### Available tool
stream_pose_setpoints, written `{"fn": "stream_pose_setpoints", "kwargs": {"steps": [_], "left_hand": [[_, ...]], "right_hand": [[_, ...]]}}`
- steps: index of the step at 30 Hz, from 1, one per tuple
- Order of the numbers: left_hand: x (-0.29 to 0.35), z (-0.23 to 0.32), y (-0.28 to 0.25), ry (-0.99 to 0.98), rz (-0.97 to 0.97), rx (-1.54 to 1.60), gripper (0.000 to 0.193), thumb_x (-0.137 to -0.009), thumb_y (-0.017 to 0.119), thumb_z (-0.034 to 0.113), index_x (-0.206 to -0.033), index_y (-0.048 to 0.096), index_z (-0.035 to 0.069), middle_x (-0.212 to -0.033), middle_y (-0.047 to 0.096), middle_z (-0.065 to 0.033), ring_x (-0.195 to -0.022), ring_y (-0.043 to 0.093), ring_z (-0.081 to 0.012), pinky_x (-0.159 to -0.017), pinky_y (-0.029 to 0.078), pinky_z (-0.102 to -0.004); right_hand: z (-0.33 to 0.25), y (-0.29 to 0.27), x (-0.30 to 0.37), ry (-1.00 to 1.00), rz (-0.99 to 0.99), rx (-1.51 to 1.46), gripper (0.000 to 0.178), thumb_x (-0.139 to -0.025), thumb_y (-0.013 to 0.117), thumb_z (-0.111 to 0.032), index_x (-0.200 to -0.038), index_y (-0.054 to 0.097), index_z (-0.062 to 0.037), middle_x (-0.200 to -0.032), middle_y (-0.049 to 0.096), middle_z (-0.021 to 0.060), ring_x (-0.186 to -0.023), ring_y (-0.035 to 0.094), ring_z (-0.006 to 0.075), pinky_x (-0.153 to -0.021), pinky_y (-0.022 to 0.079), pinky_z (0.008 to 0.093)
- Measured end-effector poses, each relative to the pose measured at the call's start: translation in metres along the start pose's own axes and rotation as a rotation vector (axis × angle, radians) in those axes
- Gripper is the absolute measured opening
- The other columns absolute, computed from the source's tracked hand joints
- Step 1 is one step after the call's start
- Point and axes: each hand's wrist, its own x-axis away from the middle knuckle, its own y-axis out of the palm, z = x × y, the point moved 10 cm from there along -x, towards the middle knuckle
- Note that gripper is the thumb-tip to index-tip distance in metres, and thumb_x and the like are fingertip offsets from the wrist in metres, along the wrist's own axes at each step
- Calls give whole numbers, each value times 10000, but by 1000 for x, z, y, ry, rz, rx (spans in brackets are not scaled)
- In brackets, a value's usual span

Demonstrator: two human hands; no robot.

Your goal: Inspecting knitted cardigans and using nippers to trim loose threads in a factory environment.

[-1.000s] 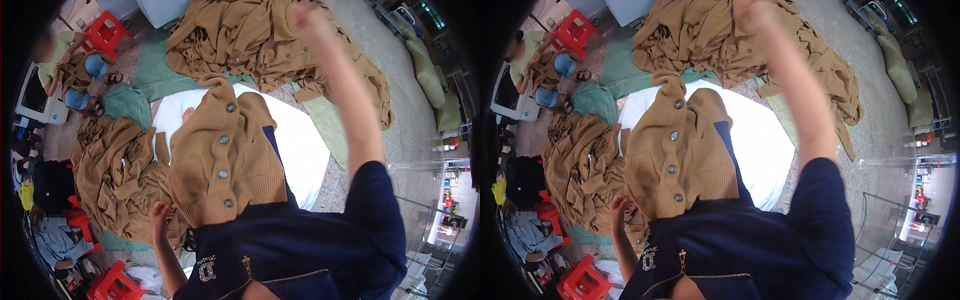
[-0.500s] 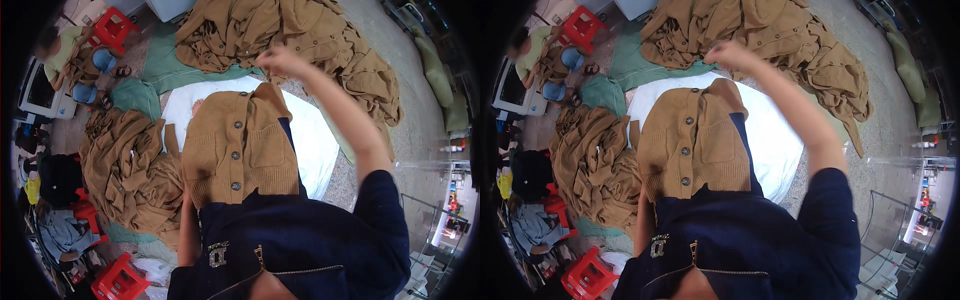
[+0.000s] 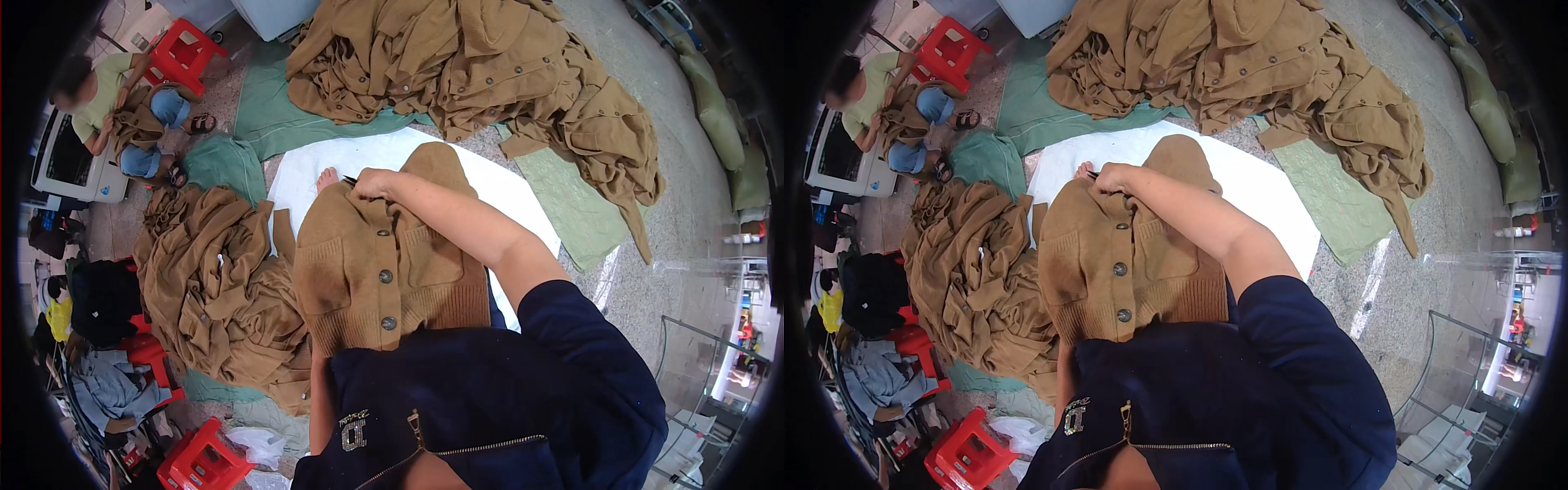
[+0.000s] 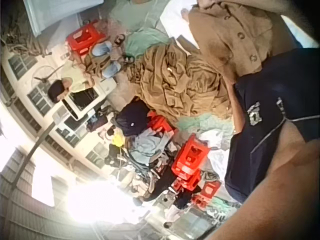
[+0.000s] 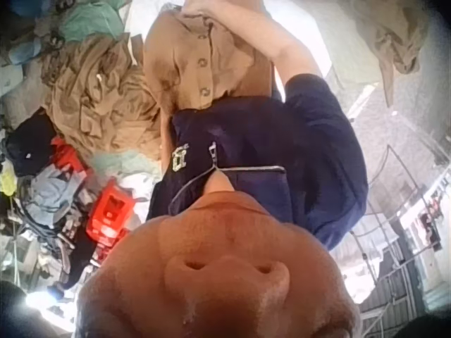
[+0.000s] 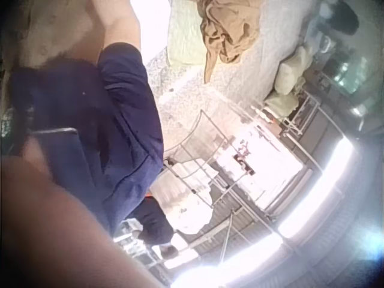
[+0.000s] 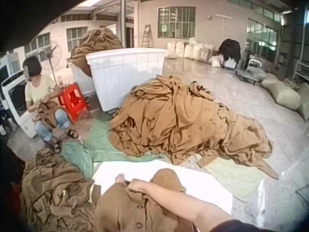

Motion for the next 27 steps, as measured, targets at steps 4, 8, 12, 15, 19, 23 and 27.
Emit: {"fn": "stream_pose_setpoints", "kwargs": {"steps": [4, 8, 12, 15, 19, 23, 27], "left_hand": [[2, 7, -3, 22, 28, -42, 148, -894, 619, 167, -979, 635, 47, -822, 660, -17, -720, 628, -115, -637, 493, -244], [11, 9, -20, 50, 60, -77, 146, -893, 622, 164, -977, 636, 46, -822, 660, -17, -716, 626, -114, -634, 492, -244], [-4, -13, -65, -67, 139, 144, 115, -878, 626, 134, -944, 632, 40, -809, 656, -22, -667, 608, -117, -606, 507, -261], [-43, 9, -108, -25, 141, 159, 47, -879, 593, 100, -919, 605, 78, -775, 639, -41, -673, 617, -128, -559, 507, -259], [-100, 110, -131, 278, 247, 133, 24, -915, 588, 66, -911, 596, 88, -771, 624, -36, -590, 546, -94, -510, 445, -210], [-132, 222, -78, 418, 84, 117, 47, -951, 584, 117, -965, 578, 73, -842, 612, -23, -666, 539, -81, -592, 449, -197], [-170, 280, 43, 429, -95, -50, 78, -958, 574, 122, -983, 572, 48, -857, 596, -16, -697, 531, -72, -651, 451, -199]], "right_hand": [[-9, -7, 33, -54, 104, -270, 129, -712, 678, -100, -668, 627, 9, -655, 584, 76, -516, 499, 158, -462, 385, 303], [-27, -27, 99, -100, -76, -702, 112, -756, 647, -41, -695, 553, -30, -615, 484, 14, -455, 382, 84, -413, 284, 256], [-60, -54, 200, -178, -102, -471, 92, -781, 645, -28, -821, 563, -39, -646, 491, -24, -448, 363, 35, -399, 238, 213], [-49, -65, 250, -150, -117, -382, 162, -765, 661, -16, -911, 593, -36, -678, 514, -38, -480, 402, 14, -415, 273, 177], [-49, -123, 288, -157, 123, -374, 168, -770, 651, -96, -931, 615, -69, -686, 508, -48, -504, 424, 13, -427, 312, 158], [-60, -290, 335, -367, 707, -420, 148, -826, 617, -165, -923, 628, -54, -654, 499, -50, -452, 385, 29, -383, 254, 180], [-88, -514, 471, -600, 1187, -477, 149, -870, 539, -53, -726, 568, -33, -569, 459, 20, -422, 341, 98, -386, 235, 235]]}}
